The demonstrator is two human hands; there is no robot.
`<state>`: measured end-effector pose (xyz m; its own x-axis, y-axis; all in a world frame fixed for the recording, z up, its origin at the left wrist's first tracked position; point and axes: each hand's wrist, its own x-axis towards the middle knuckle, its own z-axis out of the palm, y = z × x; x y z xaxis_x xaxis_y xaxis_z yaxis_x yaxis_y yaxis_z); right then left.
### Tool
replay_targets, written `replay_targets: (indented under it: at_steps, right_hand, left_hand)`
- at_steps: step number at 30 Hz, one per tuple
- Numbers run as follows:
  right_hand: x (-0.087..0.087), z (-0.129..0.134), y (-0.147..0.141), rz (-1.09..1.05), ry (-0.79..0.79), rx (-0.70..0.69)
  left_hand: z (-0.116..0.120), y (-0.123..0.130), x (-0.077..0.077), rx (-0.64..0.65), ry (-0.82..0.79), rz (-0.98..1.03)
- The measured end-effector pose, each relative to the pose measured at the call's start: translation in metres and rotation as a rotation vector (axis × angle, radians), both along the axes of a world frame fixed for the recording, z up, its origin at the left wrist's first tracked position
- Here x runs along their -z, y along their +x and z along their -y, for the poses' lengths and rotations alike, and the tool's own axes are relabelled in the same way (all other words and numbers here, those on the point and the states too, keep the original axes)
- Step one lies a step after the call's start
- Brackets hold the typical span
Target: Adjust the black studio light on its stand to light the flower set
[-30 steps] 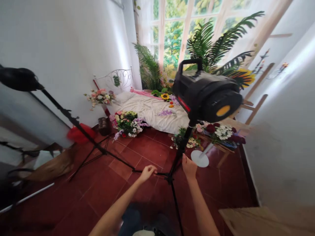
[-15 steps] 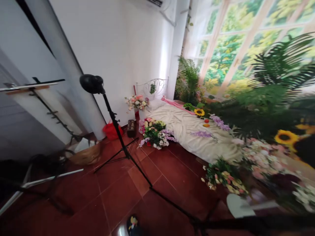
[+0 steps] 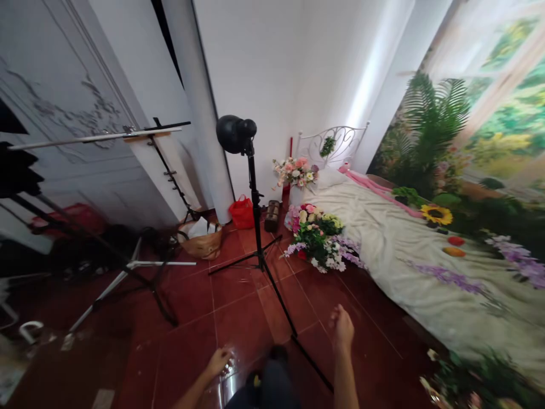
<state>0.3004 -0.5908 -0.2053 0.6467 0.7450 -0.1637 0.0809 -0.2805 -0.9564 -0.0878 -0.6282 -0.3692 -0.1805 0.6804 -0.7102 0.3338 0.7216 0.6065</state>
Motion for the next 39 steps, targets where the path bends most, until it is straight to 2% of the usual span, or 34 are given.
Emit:
replay_targets:
  at_steps: [3,6,8,10,13,17,20,23,25,28,31,34,39]
  right_hand:
    - [0.022,-0.089,-0.047,-0.174,0.066,-0.263]
    - [0.035,-0.155,-0.081,-0.242,0.109,-0.491]
    - [0.039,-0.197,-0.095,-0.251,0.107,-0.570]
    - [0.038,-0.241,-0.102,-0.232,0.102,-0.628]
    - [0.030,-0.310,-0.105,-0.198,0.133,-0.701]
    - [0.022,-0.392,-0.100,-0.124,0.145,-0.779]
    - [0.020,-0.443,-0.096,-0.019,0.128,-0.825]
    - [0.018,-0.487,-0.094,0.142,0.112,-0.889]
    - [0.014,-0.514,-0.095,0.295,0.129,-0.938]
    - [-0.001,-0.547,-0.105,0.563,0.160,-1.014]
    - [-0.022,-0.574,-0.122,0.853,0.125,-1.124]
    - [-0.042,-0.596,-0.140,1.098,0.005,-1.285]
    - [-0.062,-0.625,-0.155,1.173,-0.168,-1.393]
  left_hand:
    - [-0.039,0.002,0.002,-0.015,0.043,0.059]
    - [-0.083,0.000,0.004,-0.024,0.100,0.131]
    - [-0.119,-0.004,-0.003,-0.014,0.170,0.169]
    - [-0.163,-0.007,-0.022,-0.002,0.267,0.187]
    - [-0.249,-0.008,-0.074,0.011,0.427,0.203]
    - [-0.386,0.005,-0.166,0.123,0.667,0.214]
    - [-0.479,0.030,-0.233,0.109,0.910,0.165]
    - [-0.543,0.064,-0.283,0.089,1.126,0.174]
    - [-0.567,0.083,-0.304,0.102,1.218,0.207]
    - [-0.586,0.101,-0.316,0.084,1.276,0.232]
    - [-0.599,0.106,-0.315,0.048,1.259,0.244]
    - [-0.612,0.109,-0.310,0.034,1.159,0.260]
    - [-0.632,0.116,-0.301,-0.081,1.063,0.265]
